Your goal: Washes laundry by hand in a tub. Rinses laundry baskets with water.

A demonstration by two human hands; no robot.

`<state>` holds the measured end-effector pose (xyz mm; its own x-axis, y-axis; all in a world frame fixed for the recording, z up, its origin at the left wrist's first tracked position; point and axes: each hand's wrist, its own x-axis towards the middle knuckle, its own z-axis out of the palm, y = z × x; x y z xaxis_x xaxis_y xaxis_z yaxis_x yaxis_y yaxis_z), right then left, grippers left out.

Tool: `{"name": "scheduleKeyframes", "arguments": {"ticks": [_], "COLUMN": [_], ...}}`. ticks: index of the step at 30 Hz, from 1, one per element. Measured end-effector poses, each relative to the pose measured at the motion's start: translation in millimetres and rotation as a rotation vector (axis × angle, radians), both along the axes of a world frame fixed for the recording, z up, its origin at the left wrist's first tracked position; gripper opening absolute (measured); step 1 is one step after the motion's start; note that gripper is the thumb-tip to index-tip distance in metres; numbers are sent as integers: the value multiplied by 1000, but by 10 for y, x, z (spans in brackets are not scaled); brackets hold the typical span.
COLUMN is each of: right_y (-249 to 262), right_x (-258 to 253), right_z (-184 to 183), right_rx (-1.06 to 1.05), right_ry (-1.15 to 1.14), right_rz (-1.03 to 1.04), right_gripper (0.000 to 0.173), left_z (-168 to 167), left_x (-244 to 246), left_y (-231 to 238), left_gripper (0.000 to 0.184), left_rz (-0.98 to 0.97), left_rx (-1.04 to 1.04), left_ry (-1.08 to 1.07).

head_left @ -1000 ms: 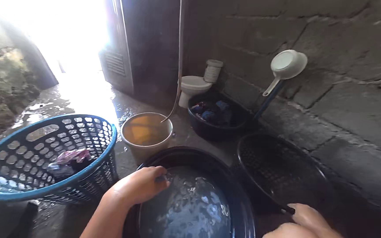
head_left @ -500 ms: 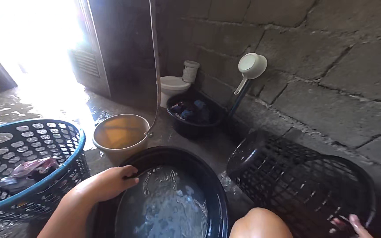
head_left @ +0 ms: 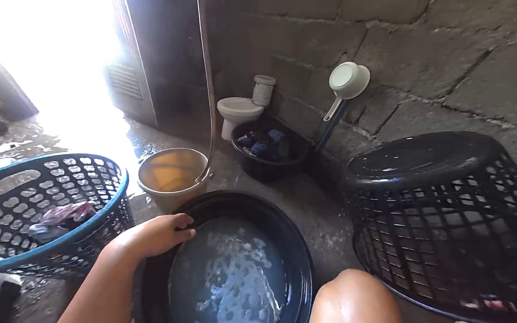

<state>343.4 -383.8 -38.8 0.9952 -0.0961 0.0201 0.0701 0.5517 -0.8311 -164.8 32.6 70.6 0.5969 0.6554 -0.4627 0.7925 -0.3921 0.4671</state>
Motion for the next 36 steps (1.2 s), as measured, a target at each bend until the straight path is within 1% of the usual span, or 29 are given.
{"name": "scheduleKeyframes", "arguments": {"ticks": [7, 9, 10, 12, 16, 22, 26, 29, 31, 33, 36], "right_y": [31, 105, 184, 291, 298, 281, 417, 497, 628, 939, 1585], "right_x": [-18, -127, -256, -395, -344, -173, -289, -247, -179, -252, -492], "right_z": [-23, 80, 201, 351, 310, 182, 319, 351, 359, 486, 727], "right_rx": [89, 80, 61, 56, 96, 87, 98, 113, 128, 149, 193], "right_ry": [-19, 14, 39, 82, 84, 4, 26, 14, 9, 53, 184], "right_rz": [33, 7, -14, -57, -25, 38, 38, 90, 150, 165, 160], "right_gripper": [49, 45, 40, 36, 37, 37, 37, 40, 48, 47, 39], "left_z": [27, 31, 31, 31, 50, 29, 28, 62, 69, 45, 11], "left_x": [-42, -39, -37, -32, -10, -11, -12, 5, 16, 36, 76], "left_y": [2, 3, 2, 6, -8, 9, 17, -5, -15, -14, -20], "left_gripper": [48, 48, 48, 48, 48, 49, 49, 50, 52, 53, 53], "left_rz": [26, 32, 38, 44, 44, 46, 41, 36, 8, -18, -24], "left_rx": [-14, -10, -11, -16, -29, -35, -28, -40, -50, -49, -65], "left_ry": [1, -3, -9, -12, -1, -3, 3, 19, 33, 33, 32]}}
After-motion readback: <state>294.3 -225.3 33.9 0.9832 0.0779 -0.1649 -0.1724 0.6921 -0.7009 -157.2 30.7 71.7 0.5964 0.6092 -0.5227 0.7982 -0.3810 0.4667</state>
